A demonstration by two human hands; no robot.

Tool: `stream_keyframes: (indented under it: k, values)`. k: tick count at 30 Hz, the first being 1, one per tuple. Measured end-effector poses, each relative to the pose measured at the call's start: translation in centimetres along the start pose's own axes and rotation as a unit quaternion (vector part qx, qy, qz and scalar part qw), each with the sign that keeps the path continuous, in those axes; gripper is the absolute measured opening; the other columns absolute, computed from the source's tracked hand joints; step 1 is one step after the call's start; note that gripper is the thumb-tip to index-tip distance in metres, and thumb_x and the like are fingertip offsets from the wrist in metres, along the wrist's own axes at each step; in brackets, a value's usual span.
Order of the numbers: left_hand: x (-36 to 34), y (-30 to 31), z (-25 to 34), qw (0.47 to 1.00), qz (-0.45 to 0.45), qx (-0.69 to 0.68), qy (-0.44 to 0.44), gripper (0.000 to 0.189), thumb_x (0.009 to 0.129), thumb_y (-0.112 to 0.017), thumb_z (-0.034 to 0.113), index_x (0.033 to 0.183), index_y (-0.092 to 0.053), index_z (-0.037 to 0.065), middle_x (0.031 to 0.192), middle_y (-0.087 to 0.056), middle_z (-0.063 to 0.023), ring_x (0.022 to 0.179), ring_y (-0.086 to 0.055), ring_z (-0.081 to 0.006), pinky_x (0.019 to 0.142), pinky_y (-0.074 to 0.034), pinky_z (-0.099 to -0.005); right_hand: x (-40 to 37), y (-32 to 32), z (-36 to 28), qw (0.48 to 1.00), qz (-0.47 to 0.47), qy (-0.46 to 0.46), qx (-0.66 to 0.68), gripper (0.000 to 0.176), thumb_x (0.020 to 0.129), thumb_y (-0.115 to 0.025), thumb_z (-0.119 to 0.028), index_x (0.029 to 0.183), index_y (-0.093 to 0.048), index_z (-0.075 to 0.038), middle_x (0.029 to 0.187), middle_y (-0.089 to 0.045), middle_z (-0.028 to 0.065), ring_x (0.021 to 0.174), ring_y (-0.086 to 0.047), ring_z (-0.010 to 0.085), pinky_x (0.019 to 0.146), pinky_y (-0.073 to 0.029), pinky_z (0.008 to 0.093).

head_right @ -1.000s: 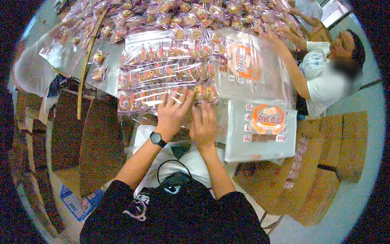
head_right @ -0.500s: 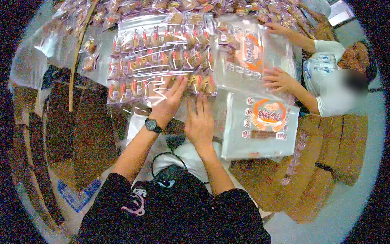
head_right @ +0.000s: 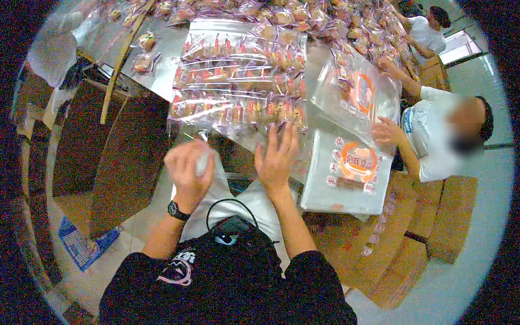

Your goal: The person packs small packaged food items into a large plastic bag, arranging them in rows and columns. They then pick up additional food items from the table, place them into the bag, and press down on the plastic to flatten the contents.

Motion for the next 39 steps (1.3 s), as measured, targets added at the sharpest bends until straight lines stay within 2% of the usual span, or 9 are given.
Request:
stream_keyframes:
  k: [1,4,5,8,15,18,24,29,39]
  values:
    - [0.1,0.9,-1.3,0.995,0.044,0.043,0.083,0.026,0.075,-0.082,0.009,0.100,-0.075,0.009,0.111,-0.071,-0.0059,0.105,-0.063,-0.0272,0.095,-0.049,-0.0438,0.3,-0.1,-0.4,1.000,0.007,-0.001,-0.005,0.067,0.087,-0.075,-0.021,0.148,-0.051,-0.005,0.158,-0.037,0.0279,0.145,-0.035,0.0475,0.118,-0.032,0.0582]
    - [-0.7,1.2,-3.1,0.998,0.041,0.006,0.056,0.026,0.078,-0.081,0.008,0.103,-0.074,0.009,0.109,-0.070,-0.0070,0.106,-0.063,-0.0273,0.090,-0.049,-0.0425,0.0,0.1,0.4,0.999,0.030,0.014,-0.014,0.070,0.087,-0.077,-0.024,0.149,-0.050,-0.008,0.155,-0.042,0.0264,0.144,-0.038,0.0460,0.117,-0.033,0.0568]
    - [-1.1,0.7,-3.0,0.995,-0.031,-0.089,-0.015,0.031,0.079,-0.081,0.007,0.109,-0.072,0.007,0.116,-0.069,-0.0096,0.112,-0.063,-0.0305,0.098,-0.047,-0.0455,0.0,0.0,1.2,0.999,0.039,0.024,-0.017,0.071,0.087,-0.077,-0.025,0.150,-0.050,-0.009,0.154,-0.043,0.0257,0.143,-0.039,0.0455,0.117,-0.033,0.0562]
    - [-0.7,-2.4,-0.2,0.979,-0.149,-0.136,-0.026,0.040,0.082,-0.077,0.009,0.121,-0.069,0.005,0.127,-0.067,-0.0120,0.123,-0.059,-0.0307,0.107,-0.045,-0.0478,0.7,-0.2,2.4,0.998,-0.032,-0.006,-0.053,0.069,0.086,-0.077,-0.026,0.147,-0.051,-0.007,0.152,-0.047,0.0228,0.141,-0.042,0.0438,0.118,-0.033,0.0542]
    - [1.8,-6.7,-1.3,0.984,-0.129,0.069,-0.104,0.045,0.091,-0.058,0.014,0.136,-0.064,0.007,0.140,-0.062,-0.0078,0.131,-0.055,-0.0287,0.116,-0.037,-0.0490,2.9,0.7,-0.4,0.999,-0.015,0.027,-0.016,0.057,0.085,-0.075,-0.022,0.136,-0.057,-0.003,0.142,-0.056,0.0187,0.140,-0.046,0.0402,0.119,-0.034,0.0540]
    - [1.0,-6.6,-2.2,0.987,-0.116,0.061,-0.095,0.045,0.090,-0.058,0.012,0.135,-0.064,0.007,0.138,-0.061,-0.0052,0.129,-0.054,-0.0289,0.114,-0.037,-0.0505,3.7,1.0,-0.8,0.998,-0.048,0.020,-0.041,0.053,0.086,-0.076,-0.018,0.134,-0.060,-0.003,0.139,-0.059,0.0195,0.136,-0.050,0.0379,0.117,-0.037,0.0490]
    - [1.0,-5.3,-2.1,0.993,-0.087,0.048,-0.057,0.049,0.084,-0.076,0.021,0.128,-0.064,0.005,0.140,-0.058,-0.0137,0.134,-0.050,-0.0329,0.119,-0.032,-0.0536,4.5,-0.2,-5.7,0.979,-0.119,0.162,-0.024,0.064,0.084,-0.075,-0.018,0.143,-0.056,-0.002,0.146,-0.055,0.0185,0.140,-0.048,0.0377,0.118,-0.035,0.0509]
    - [2.9,-5.7,-3.5,0.981,-0.138,0.134,-0.034,0.046,0.087,-0.072,0.023,0.132,-0.065,0.013,0.147,-0.057,-0.0111,0.137,-0.051,-0.0313,0.119,-0.028,-0.0585,7.4,-1.9,-5.3,0.977,-0.140,0.140,-0.076,0.080,0.079,-0.076,-0.013,0.154,-0.049,-0.019,0.152,-0.053,0.0135,0.143,-0.047,0.0374,0.119,-0.036,0.0503]
    - [2.6,-7.8,-4.5,0.987,-0.090,0.136,-0.007,0.052,0.085,-0.074,0.025,0.136,-0.065,0.022,0.145,-0.060,-0.0049,0.132,-0.054,-0.0296,0.118,-0.026,-0.0587,7.5,-3.7,-3.5,0.988,-0.055,0.100,-0.101,0.072,0.078,-0.072,-0.014,0.149,-0.058,-0.020,0.143,-0.064,0.0074,0.134,-0.057,0.0331,0.113,-0.044,0.0474]
Point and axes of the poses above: each hand's wrist, its own x-axis towards the middle knuckle, its own y-axis out of the back of the hand, z = x × y, the point moved 5 cm from there along x, towards the middle knuckle
